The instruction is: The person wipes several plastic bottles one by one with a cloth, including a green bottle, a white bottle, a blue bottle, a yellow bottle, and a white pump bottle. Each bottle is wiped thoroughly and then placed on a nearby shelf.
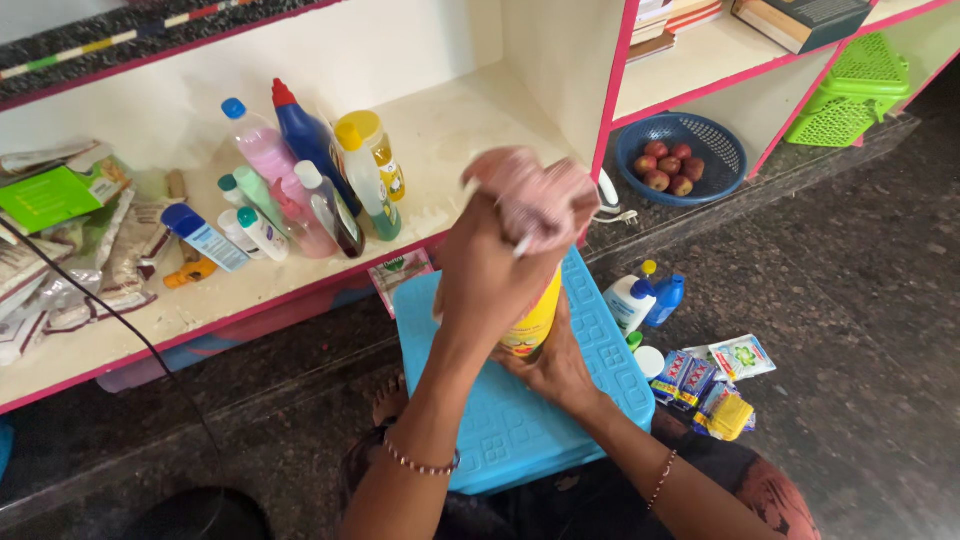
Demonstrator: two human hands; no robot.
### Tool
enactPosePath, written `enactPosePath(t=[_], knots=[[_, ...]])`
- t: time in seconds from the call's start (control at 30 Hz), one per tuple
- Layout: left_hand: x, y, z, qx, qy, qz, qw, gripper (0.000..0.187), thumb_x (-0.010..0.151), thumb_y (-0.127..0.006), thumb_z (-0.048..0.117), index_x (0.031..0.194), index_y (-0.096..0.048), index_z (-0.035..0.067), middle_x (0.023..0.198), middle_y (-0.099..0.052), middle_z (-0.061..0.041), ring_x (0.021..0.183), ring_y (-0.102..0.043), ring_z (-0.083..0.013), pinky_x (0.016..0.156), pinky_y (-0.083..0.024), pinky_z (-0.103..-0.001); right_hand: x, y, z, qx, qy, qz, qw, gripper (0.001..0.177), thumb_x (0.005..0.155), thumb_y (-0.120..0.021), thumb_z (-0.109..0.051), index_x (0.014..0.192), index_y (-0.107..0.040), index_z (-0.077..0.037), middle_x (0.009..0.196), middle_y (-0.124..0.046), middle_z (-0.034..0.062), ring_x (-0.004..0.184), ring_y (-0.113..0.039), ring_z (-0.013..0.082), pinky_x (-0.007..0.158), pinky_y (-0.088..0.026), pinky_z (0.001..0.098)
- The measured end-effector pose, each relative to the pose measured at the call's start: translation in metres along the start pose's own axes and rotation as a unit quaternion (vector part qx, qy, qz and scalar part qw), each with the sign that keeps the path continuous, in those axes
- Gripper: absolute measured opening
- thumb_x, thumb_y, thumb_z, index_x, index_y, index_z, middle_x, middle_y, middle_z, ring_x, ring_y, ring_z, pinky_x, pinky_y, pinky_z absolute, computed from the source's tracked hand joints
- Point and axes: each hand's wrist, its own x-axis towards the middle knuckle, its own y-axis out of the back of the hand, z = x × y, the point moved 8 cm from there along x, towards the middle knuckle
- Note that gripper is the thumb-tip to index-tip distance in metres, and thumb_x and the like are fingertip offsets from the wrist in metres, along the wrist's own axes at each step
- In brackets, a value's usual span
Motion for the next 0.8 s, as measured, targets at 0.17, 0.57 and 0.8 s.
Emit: enactPosePath(t=[0.17, 0.57, 0.8], knots=[[0.015, 0.004, 0.011, -0.167, -0.065, -0.095, 0.979, 0.042, 0.094, -0.084, 0.010, 0.129, -0.063, 0.000, 0.125, -0.072, -0.012, 0.116, -0.071, -0.0195, 0.107, -0.058, -0.038, 0.008, 0.015, -0.019, -0.094, -0.002, -0.088, 0.992, 0.134, 0.062, -0.101, -0.027, 0.156, -0.009, 0.001, 0.154, -0.031, 0.0261, 0.144, -0.031, 0.0418, 0.116, -0.029, 0.0504], [-0.075, -0.042, -0.079, -0.115, 0.052, -0.102, 0.987, 0.043, 0.076, -0.089, 0.014, 0.111, -0.072, -0.006, 0.110, -0.069, -0.014, 0.102, -0.065, -0.0212, 0.086, -0.057, -0.035, -0.005, 0.014, 0.026, -0.005, 0.019, -0.018, 1.000, 0.073, 0.077, -0.093, -0.028, 0.141, -0.060, -0.015, 0.139, -0.064, 0.0120, 0.136, -0.059, 0.0302, 0.120, -0.042, 0.0435], [-0.113, -0.019, -0.059, -0.139, 0.095, 0.020, 0.986, 0.050, 0.078, -0.092, 0.022, 0.117, -0.067, 0.001, 0.107, -0.075, -0.009, 0.097, -0.075, -0.0194, 0.084, -0.062, -0.034, -0.010, 0.004, 0.002, -0.029, 0.099, 0.047, 0.994, 0.087, 0.083, -0.079, -0.027, 0.153, -0.035, -0.002, 0.155, -0.037, 0.0250, 0.145, -0.037, 0.0445, 0.120, -0.032, 0.0503]])
